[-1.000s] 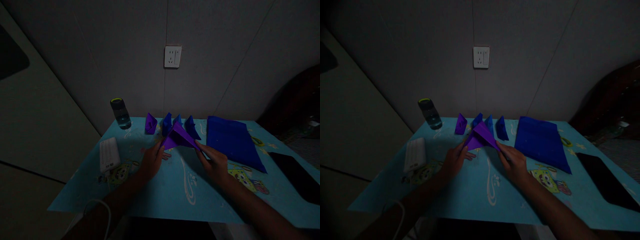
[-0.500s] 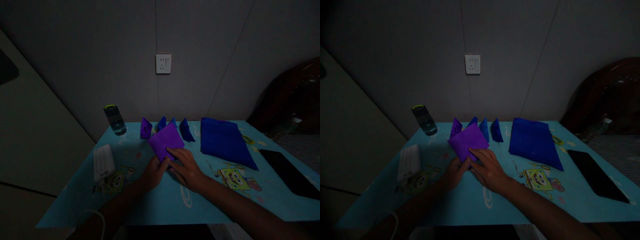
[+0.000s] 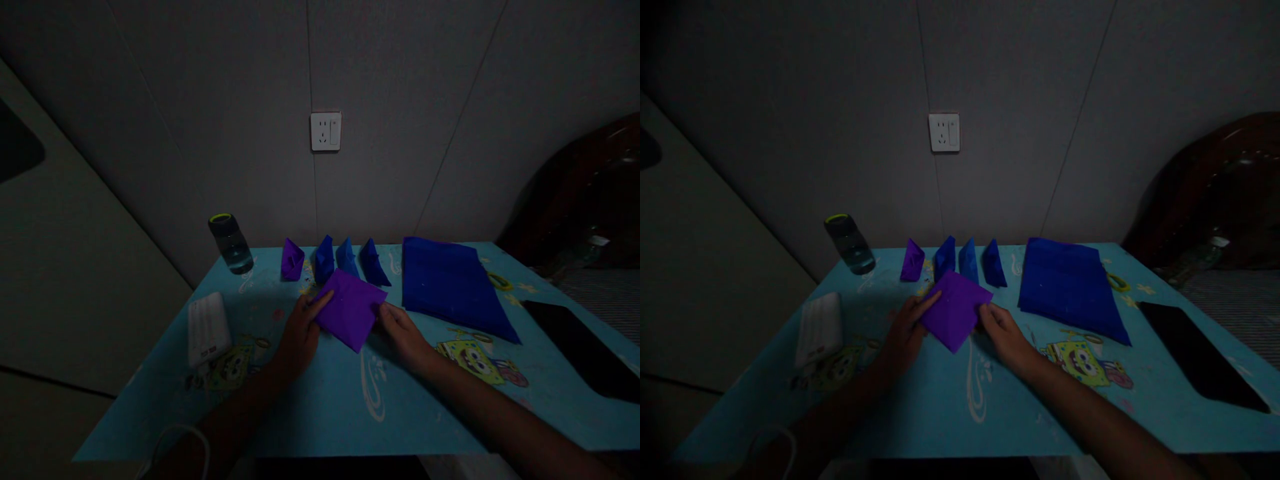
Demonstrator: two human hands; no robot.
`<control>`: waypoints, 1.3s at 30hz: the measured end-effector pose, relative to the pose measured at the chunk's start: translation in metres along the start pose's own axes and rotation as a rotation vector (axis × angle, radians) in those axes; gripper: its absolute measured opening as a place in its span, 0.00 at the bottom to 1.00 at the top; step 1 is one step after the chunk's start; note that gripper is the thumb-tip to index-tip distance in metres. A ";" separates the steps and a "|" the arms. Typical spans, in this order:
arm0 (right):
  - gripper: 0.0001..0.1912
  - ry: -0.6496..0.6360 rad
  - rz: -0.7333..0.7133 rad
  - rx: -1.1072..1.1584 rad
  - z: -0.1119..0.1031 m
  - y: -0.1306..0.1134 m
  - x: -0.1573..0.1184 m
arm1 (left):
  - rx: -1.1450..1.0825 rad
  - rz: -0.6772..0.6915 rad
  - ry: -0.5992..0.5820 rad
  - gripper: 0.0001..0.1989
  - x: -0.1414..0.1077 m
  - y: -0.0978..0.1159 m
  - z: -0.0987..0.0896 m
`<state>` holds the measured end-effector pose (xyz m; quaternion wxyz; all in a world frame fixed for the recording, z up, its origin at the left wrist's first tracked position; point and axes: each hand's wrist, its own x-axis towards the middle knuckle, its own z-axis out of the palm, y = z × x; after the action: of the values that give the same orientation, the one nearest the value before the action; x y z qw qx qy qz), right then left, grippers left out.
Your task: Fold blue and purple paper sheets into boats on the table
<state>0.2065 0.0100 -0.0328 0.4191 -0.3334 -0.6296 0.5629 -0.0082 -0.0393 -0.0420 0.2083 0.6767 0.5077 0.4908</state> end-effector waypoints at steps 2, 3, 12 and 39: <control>0.25 -0.029 0.050 0.070 0.001 0.000 0.002 | -0.015 0.014 -0.007 0.28 -0.002 0.002 -0.002; 0.24 -0.043 0.066 0.092 0.002 0.000 0.003 | -0.048 0.017 -0.030 0.29 -0.003 0.004 -0.002; 0.26 -0.096 0.069 -0.044 -0.001 -0.007 0.002 | -0.347 -0.251 0.017 0.33 0.002 0.018 0.001; 0.23 -0.150 -0.463 -0.642 -0.012 -0.008 -0.006 | -0.617 -0.301 0.046 0.28 0.002 0.018 0.005</control>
<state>0.2207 0.0084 -0.0255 0.3623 -0.2547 -0.8606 0.2512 0.0045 -0.0432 -0.0289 0.4620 0.4879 0.4340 0.6001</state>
